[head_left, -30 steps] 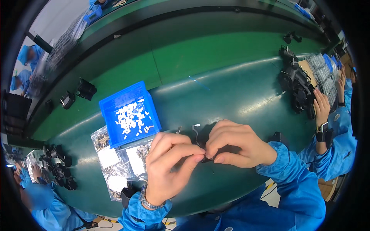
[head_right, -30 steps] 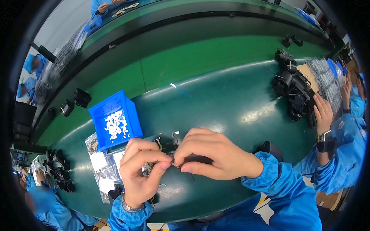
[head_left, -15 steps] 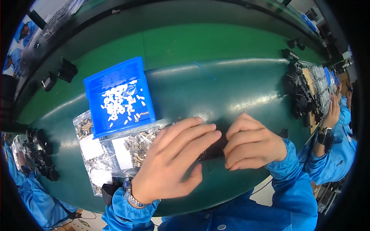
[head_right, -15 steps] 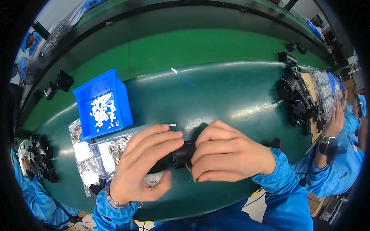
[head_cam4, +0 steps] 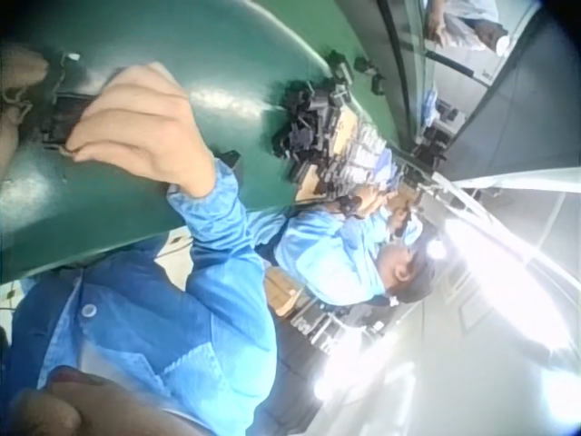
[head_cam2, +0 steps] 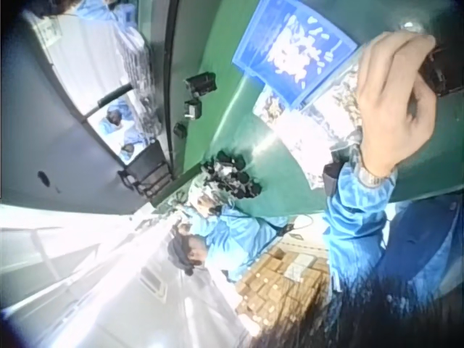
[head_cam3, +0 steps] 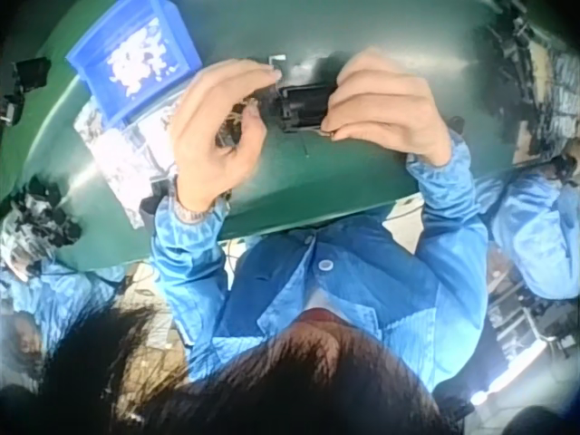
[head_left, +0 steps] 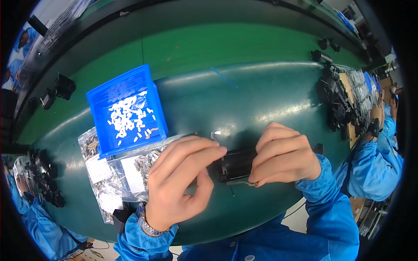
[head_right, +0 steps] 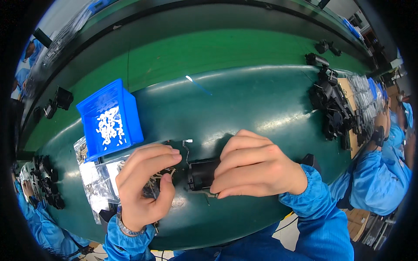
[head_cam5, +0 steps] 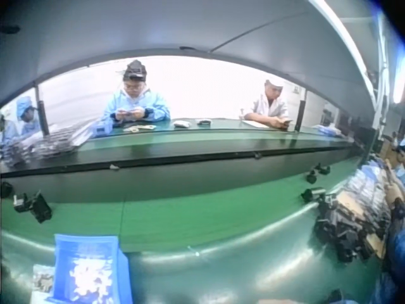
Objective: Assembling small electronic components, likely motor housings or fan assemblies, at a factory workstation.
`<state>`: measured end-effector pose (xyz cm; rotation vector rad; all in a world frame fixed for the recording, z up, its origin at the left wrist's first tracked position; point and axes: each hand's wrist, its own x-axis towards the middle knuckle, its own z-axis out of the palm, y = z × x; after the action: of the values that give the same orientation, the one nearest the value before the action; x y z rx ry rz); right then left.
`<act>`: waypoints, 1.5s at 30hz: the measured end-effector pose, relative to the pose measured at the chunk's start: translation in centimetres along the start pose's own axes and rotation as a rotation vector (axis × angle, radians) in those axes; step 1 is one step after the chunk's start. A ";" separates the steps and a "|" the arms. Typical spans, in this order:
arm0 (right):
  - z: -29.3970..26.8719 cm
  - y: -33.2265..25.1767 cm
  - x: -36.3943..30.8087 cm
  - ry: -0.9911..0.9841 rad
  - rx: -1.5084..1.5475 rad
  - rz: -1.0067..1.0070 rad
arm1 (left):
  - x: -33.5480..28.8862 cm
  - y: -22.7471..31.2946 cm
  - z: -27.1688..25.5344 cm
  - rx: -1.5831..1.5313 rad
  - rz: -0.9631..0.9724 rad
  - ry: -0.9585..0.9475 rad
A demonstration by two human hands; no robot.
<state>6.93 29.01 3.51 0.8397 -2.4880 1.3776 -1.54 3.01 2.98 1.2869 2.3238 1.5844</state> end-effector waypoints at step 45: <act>-0.7 -0.6 0.1 -0.069 -0.187 -0.050 | -0.3 -0.2 0.4 0.114 -0.027 -0.389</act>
<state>7.10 29.28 4.38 0.9153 -2.5782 1.0976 -1.25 3.09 2.52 1.4281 2.1968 1.0861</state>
